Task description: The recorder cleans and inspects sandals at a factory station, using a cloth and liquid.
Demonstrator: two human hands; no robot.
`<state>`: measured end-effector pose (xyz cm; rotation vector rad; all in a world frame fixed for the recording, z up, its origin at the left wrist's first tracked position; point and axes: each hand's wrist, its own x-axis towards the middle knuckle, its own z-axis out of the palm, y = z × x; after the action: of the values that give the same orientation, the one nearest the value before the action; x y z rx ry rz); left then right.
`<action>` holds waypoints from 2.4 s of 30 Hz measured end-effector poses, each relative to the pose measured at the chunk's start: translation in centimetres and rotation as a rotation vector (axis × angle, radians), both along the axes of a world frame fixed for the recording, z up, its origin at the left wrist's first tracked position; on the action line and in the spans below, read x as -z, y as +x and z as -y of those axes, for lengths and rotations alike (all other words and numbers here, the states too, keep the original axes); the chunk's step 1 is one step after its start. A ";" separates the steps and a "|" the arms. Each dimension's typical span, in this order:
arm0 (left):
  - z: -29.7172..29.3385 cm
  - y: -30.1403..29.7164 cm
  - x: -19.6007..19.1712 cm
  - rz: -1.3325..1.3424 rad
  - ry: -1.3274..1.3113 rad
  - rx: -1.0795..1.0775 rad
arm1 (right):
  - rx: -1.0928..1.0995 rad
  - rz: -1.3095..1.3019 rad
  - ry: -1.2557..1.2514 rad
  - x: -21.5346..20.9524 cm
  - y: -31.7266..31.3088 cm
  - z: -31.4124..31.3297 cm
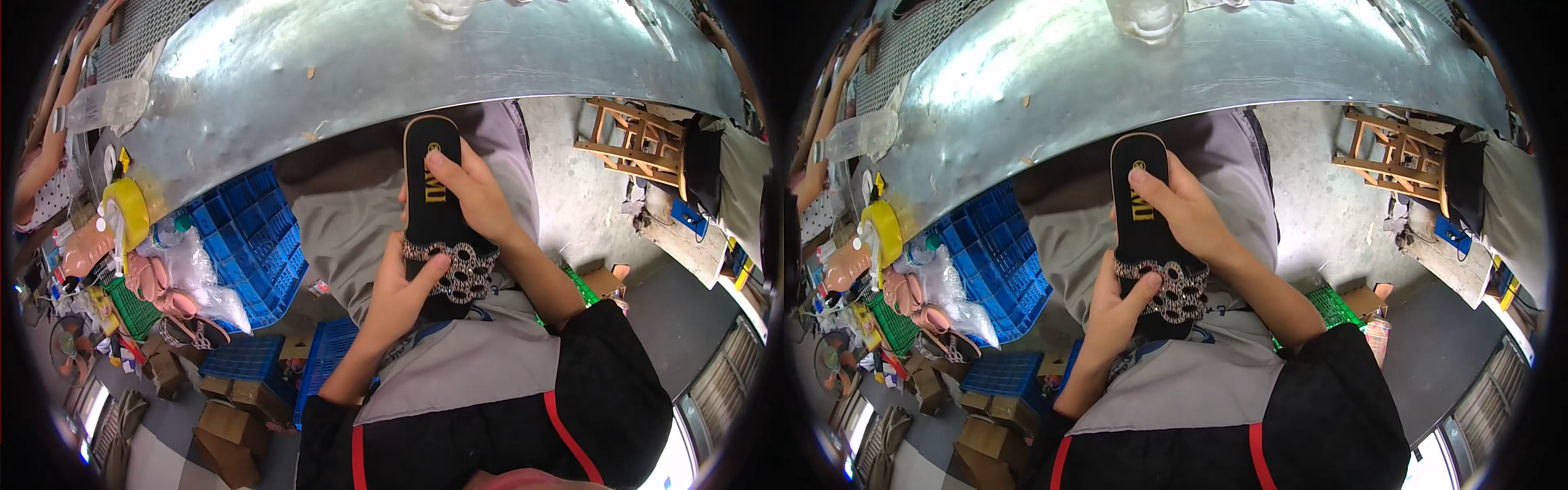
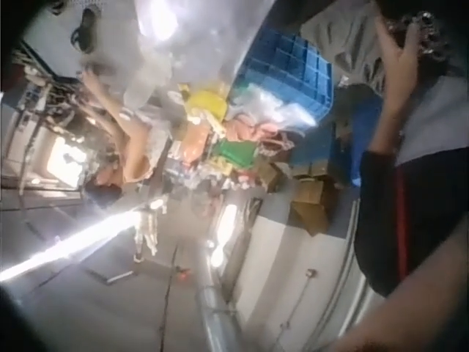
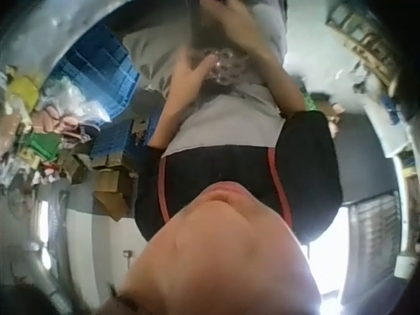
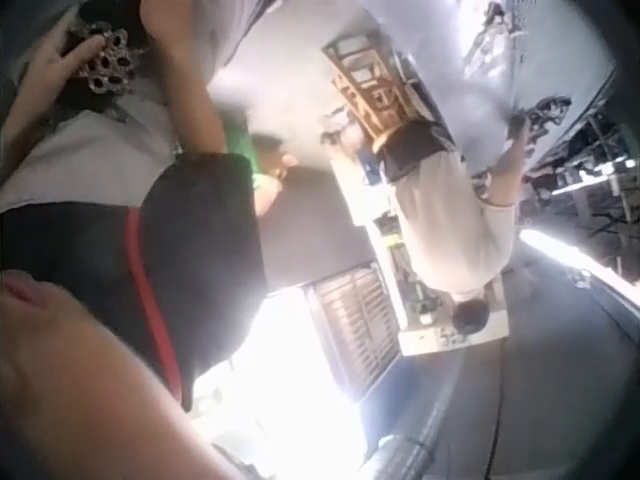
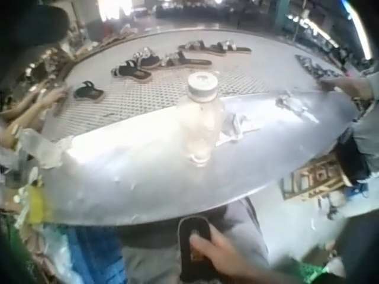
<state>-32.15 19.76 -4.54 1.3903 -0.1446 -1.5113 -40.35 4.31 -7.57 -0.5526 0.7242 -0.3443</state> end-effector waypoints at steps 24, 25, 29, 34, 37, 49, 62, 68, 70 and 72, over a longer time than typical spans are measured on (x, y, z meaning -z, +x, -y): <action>2.6 22.6 11.7 0.370 -0.329 0.354 | 0.322 -0.012 -0.431 3.2 11.3 -4.9; 4.6 23.6 11.1 0.403 -0.375 0.360 | 0.133 -0.035 -0.360 2.0 10.2 -4.4; 10.7 25.5 7.6 0.510 -0.526 0.390 | -0.093 0.036 -0.197 2.7 8.3 -1.5; 13.6 27.4 5.1 0.578 -0.617 0.356 | -0.045 0.052 -0.420 0.2 5.9 -1.1; 14.3 28.1 4.6 0.591 -0.631 0.330 | -0.061 0.047 -0.451 0.1 4.9 -0.6; 11.4 28.6 10.0 0.481 -0.499 0.182 | -0.179 -0.022 -0.512 3.8 -2.1 -0.5; 3.4 20.6 0.2 1.130 -0.321 -0.297 | 0.752 -0.293 -0.545 -6.0 -10.8 11.7; 9.0 21.9 0.1 1.717 -0.037 -0.054 | 0.747 -0.252 -0.515 -7.7 1.1 24.8; 10.9 21.9 0.9 1.780 0.047 -0.025 | 0.549 -0.305 -0.554 -6.9 3.2 30.5; 11.6 22.0 1.5 1.850 0.315 0.164 | 0.194 -0.616 -0.901 -5.7 4.7 36.8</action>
<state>-10.16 8.21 -6.07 2.6267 -1.1611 0.1307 -35.69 -32.50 -1.89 -1.4865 1.2177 -0.7024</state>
